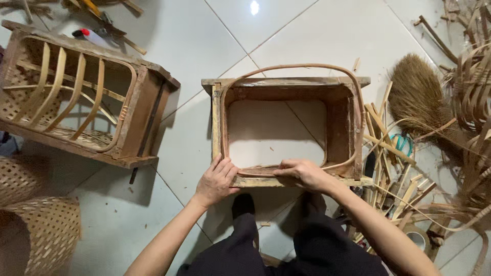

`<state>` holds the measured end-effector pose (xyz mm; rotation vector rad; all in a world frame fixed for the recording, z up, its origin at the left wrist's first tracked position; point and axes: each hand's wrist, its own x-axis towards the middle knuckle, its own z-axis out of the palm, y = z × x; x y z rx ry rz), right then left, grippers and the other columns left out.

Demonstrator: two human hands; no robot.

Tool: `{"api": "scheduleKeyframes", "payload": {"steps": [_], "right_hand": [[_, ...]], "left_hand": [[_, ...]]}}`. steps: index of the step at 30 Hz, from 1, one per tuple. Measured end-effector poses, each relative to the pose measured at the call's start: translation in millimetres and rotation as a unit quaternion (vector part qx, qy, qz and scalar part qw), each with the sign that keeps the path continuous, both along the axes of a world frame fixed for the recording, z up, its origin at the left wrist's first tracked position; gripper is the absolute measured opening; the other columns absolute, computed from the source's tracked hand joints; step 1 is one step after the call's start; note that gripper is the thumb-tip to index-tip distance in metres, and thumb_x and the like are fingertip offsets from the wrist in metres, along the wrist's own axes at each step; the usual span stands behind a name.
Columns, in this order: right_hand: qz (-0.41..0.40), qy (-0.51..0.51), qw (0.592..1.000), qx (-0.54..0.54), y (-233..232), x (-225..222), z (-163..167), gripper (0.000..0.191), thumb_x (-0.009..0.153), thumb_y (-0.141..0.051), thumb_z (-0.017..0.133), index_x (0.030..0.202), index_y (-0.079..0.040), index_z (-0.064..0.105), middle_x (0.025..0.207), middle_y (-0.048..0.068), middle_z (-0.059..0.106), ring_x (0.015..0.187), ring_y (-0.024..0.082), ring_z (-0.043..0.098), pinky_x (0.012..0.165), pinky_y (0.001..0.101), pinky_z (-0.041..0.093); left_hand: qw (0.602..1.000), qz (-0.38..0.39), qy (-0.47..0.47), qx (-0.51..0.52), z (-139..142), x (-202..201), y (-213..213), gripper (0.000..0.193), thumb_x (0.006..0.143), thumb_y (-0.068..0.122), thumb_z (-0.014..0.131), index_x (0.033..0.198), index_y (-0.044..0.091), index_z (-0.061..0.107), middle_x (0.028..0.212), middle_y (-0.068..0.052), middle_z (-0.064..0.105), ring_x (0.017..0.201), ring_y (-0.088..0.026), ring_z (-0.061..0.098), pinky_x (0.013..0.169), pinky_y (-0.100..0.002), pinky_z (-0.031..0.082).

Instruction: The person sits on the floor fitting a woven bamboo panel into a wooden basket frame, pressing and tucking its edges along the rim. They then bend thin bamboo strips across the basket opening and use a small knife to trim and secure the strips in place.

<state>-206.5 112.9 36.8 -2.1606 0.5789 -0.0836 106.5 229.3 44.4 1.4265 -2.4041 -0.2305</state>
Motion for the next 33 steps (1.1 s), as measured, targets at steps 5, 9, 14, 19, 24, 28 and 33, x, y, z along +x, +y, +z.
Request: {"api": "scheduleKeyframes", "payload": {"steps": [5,9,14,19,24,28,33], "right_hand": [[0.004,0.014,0.999,0.042,-9,6,10,0.029,0.095,-0.022,0.069,0.121,-0.014,0.076,0.104,0.007,0.072,0.090,0.024,0.071,0.076,0.0393,0.058],[0.010,0.010,0.996,-0.083,-2,0,15,0.030,0.095,-0.026,0.068,0.123,-0.016,0.074,0.115,0.010,0.071,0.107,0.030,0.067,0.091,0.0452,0.053],[-0.365,-0.050,0.874,-0.318,19,-59,27,0.046,0.095,-0.022,0.071,0.137,-0.006,0.061,0.136,0.016,0.064,0.129,0.039,0.060,0.115,0.0495,0.042],[-0.466,0.017,0.848,-0.251,24,-113,15,0.073,0.090,-0.013,0.071,0.152,0.007,0.039,0.152,0.032,0.048,0.142,0.046,0.047,0.118,0.0488,0.037],[-0.423,0.023,0.875,-0.233,30,-124,2,0.075,0.092,-0.004,0.063,0.158,0.006,0.030,0.160,0.033,0.037,0.146,0.045,0.044,0.120,0.0455,0.036],[-0.386,0.032,0.887,-0.250,31,-130,5,0.074,0.092,-0.005,0.059,0.159,0.006,0.031,0.162,0.032,0.034,0.149,0.045,0.040,0.122,0.0471,0.036],[-0.353,0.152,0.874,-0.296,35,-133,2,0.072,0.096,-0.014,0.058,0.159,0.006,0.029,0.164,0.030,0.030,0.151,0.041,0.036,0.118,0.0471,0.035]], "left_hand": [[1.000,-0.006,0.000,-0.022,-11,0,2,0.064,0.062,0.047,0.082,0.107,0.005,0.065,0.101,-0.009,0.065,0.109,-0.027,0.063,0.114,-0.045,0.042],[1.000,-0.005,-0.002,-0.015,-14,1,4,0.062,0.062,0.047,0.083,0.104,0.005,0.065,0.096,-0.007,0.065,0.103,-0.026,0.064,0.114,-0.045,0.043],[1.000,0.005,0.010,-0.014,-11,-4,4,0.057,0.060,0.044,0.084,0.100,0.007,0.066,0.094,-0.007,0.064,0.100,-0.027,0.064,0.112,-0.045,0.044],[1.000,0.016,0.006,-0.013,-4,-10,6,0.056,0.060,0.044,0.084,0.094,0.006,0.064,0.093,-0.008,0.064,0.101,-0.027,0.064,0.113,-0.045,0.045],[1.000,0.014,-0.003,-0.010,-1,-12,7,0.055,0.058,0.043,0.083,0.096,0.006,0.065,0.092,-0.008,0.063,0.101,-0.027,0.064,0.113,-0.045,0.044],[1.000,0.015,-0.001,-0.018,1,-15,7,0.055,0.058,0.044,0.084,0.093,0.007,0.064,0.090,-0.008,0.063,0.099,-0.027,0.063,0.112,-0.046,0.045],[1.000,0.027,-0.007,-0.005,4,-19,8,0.055,0.054,0.044,0.085,0.091,0.008,0.064,0.088,-0.007,0.062,0.096,-0.027,0.064,0.111,-0.045,0.046]]}}
